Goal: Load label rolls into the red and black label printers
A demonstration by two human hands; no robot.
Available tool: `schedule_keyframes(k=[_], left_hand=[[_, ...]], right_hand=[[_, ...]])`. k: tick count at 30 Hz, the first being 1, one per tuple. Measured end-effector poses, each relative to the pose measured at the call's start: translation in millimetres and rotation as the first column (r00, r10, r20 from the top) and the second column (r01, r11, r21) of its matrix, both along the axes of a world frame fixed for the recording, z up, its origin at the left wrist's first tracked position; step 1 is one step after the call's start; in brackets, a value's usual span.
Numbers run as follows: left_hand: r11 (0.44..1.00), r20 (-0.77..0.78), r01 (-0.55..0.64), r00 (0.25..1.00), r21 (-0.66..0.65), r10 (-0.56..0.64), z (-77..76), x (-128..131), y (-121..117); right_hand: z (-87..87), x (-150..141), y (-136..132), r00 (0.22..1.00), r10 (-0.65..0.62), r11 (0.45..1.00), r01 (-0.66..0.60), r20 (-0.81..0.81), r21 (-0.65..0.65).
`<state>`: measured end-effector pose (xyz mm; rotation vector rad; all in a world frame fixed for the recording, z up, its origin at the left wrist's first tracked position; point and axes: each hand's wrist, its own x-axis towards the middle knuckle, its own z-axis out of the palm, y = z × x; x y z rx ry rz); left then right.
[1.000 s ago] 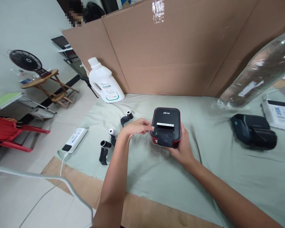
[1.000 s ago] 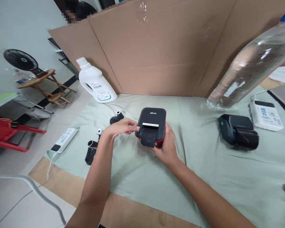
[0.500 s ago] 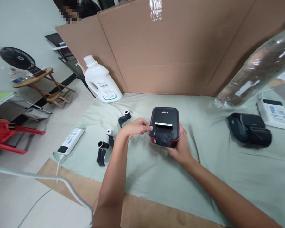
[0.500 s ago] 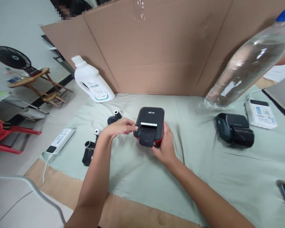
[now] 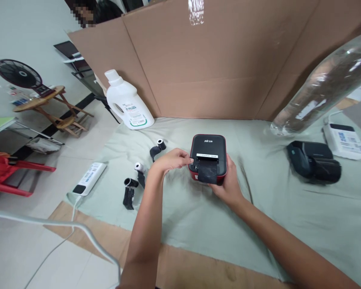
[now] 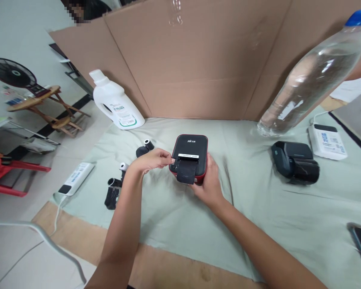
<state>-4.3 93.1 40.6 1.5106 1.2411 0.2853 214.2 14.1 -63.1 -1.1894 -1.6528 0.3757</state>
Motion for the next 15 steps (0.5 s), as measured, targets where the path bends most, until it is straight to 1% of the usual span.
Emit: schedule_keyframes(k=[4, 12, 15], left_hand=[[1.000, -0.009, -0.002, 1.000, 0.002, 0.002, -1.1, 0.1, 0.0], [1.000, 0.011, 0.003, 1.000, 0.002, -0.003, -0.4, 0.7, -0.3], [1.000, 0.020, 0.002, 1.000, 0.001, -0.002, -2.6, 0.0, 1.0]], right_hand=[[1.9, -0.6, 0.5, 0.999, 0.024, 1.000, -0.024, -0.028, -0.005], [3.1, -0.8, -1.0, 0.998, 0.030, 1.000, -0.030, -0.051, 0.006], [2.2, -0.4, -1.0, 0.999, 0.028, 1.000, -0.028, -0.023, 0.000]])
